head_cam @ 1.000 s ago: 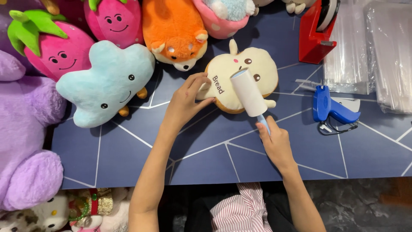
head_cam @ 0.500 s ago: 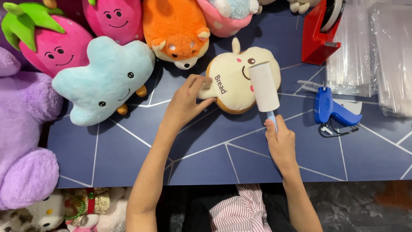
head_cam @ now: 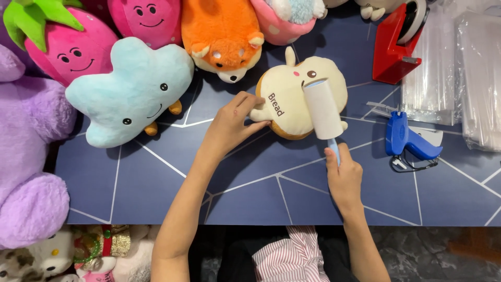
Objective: Using a lint roller to remove dust or lint from a bread-shaped plush toy on a workshop table.
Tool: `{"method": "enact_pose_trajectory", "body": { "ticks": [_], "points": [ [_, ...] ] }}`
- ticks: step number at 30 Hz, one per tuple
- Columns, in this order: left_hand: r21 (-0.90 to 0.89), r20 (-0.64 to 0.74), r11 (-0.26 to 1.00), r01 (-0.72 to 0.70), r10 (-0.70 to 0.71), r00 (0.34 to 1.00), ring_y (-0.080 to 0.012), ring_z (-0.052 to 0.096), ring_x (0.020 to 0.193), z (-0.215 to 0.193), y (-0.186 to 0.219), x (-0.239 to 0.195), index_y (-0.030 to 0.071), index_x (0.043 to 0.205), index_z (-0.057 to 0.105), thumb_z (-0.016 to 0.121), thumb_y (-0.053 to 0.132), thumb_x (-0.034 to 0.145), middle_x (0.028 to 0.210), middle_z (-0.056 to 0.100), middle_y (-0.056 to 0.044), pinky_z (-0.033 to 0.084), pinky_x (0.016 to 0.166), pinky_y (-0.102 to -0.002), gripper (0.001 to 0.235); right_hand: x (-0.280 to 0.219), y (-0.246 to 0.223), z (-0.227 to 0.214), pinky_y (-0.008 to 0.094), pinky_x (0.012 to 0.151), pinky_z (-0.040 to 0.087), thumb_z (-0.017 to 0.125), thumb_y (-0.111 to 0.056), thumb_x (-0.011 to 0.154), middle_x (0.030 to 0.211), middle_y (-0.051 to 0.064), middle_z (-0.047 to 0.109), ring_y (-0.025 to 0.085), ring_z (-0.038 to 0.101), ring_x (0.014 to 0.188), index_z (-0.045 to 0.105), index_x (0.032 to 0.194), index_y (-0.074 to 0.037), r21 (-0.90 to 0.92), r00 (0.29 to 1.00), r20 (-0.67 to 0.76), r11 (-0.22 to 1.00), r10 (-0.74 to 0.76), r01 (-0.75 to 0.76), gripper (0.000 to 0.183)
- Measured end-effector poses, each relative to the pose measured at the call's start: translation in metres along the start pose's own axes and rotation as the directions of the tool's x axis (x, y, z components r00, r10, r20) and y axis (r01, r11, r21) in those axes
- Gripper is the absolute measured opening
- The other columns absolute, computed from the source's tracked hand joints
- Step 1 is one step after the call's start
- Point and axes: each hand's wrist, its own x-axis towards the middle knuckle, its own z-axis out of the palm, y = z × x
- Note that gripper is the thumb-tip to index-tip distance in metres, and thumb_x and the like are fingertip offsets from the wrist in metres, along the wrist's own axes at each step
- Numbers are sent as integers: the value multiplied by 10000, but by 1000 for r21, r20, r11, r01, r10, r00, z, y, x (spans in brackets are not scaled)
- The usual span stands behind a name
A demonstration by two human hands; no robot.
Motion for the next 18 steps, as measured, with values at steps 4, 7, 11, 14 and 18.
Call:
{"method": "enact_pose_trajectory", "body": {
  "ticks": [4, 7, 11, 14, 18],
  "points": [
    [-31, 52, 998, 50, -48, 998, -356, 706, 1025, -5, 7, 0, 65, 1192, 632, 862, 241, 807, 1062, 642, -126, 618, 891, -449, 481, -2, 1, -1, 382, 510, 461, 439, -506, 1095, 521, 119, 587, 302, 581, 466, 537, 911, -127, 28, 1000, -19, 1000, -13, 14, 433],
    [-112, 92, 987, 119, -109, 990, -385, 688, 1068, -6, 5, 1, 52, 1215, 611, 835, 297, 834, 1101, 627, -141, 604, 921, -477, 505, -2, 1, 6, 313, 484, 441, 499, -506, 1059, 476, 86, 561, 210, 551, 435, 538, 840, -149, 64, 997, 21, 995, -79, 78, 421],
    [-84, 121, 985, 153, -143, 982, -368, 678, 1095, -3, -2, -1, 99, 1247, 606, 792, 263, 879, 1128, 614, -109, 594, 931, -468, 443, -6, -13, 6, 352, 498, 489, 564, -503, 1008, 516, 123, 587, 288, 641, 493, 573, 859, -160, -3, 974, 54, 975, -220, 221, 374],
    [-83, 134, 983, 166, -154, 979, -379, 668, 1114, -4, 0, 0, 102, 1259, 592, 789, 250, 882, 1141, 605, -113, 589, 945, -476, 450, -4, -8, 5, 354, 503, 486, 519, -515, 1032, 511, 126, 581, 280, 627, 485, 562, 871, -149, -12, 984, 37, 984, -176, 177, 402],
    [-107, 152, 982, 155, -138, 979, -417, 650, 1136, 0, 3, 1, 73, 1243, 564, 790, 227, 871, 1133, 599, -143, 584, 949, -497, 462, 2, 1, 2, 387, 501, 467, 391, -520, 1098, 510, 133, 579, 295, 583, 458, 528, 921, -119, 19, 1000, -8, 1000, -21, 21, 459]
  ]
}}
